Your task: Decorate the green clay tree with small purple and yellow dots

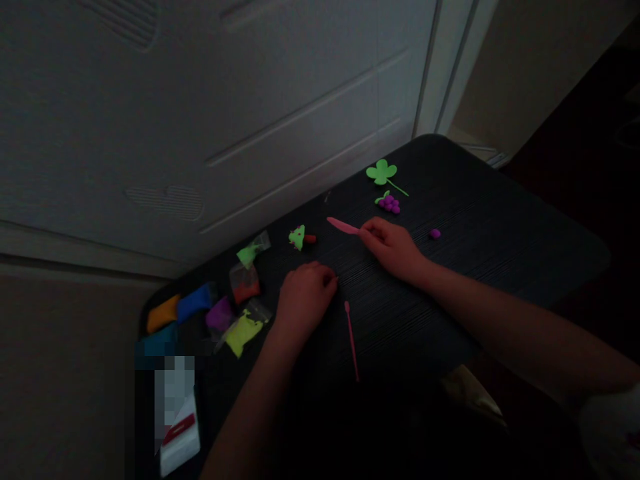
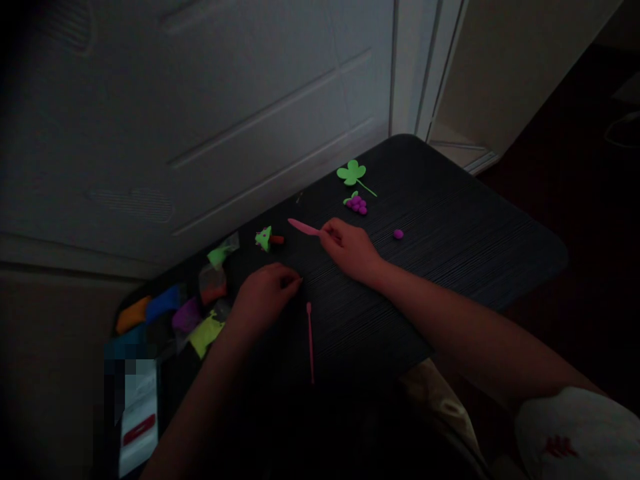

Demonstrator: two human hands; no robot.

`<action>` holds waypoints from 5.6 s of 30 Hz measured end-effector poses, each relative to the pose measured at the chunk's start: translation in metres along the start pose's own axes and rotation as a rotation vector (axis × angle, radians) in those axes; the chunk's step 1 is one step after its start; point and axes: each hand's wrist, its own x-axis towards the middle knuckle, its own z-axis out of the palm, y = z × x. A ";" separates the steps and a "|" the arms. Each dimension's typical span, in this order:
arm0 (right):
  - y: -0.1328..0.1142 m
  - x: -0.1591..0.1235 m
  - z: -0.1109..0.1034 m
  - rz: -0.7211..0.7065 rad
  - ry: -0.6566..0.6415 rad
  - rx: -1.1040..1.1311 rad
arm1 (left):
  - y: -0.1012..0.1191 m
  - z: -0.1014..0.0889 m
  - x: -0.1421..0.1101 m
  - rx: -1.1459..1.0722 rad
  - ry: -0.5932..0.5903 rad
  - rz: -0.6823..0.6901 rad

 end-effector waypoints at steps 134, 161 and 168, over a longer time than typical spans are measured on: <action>-0.017 -0.067 0.008 -0.297 -0.216 -0.735 | -0.059 0.043 -0.066 -0.160 0.396 -0.078; -0.017 -0.049 0.005 -0.337 -0.074 -0.699 | -0.062 0.049 -0.064 -0.254 0.469 0.017; -0.029 -0.036 0.012 -0.440 -0.215 -0.702 | -0.060 0.048 -0.065 -0.313 0.503 0.041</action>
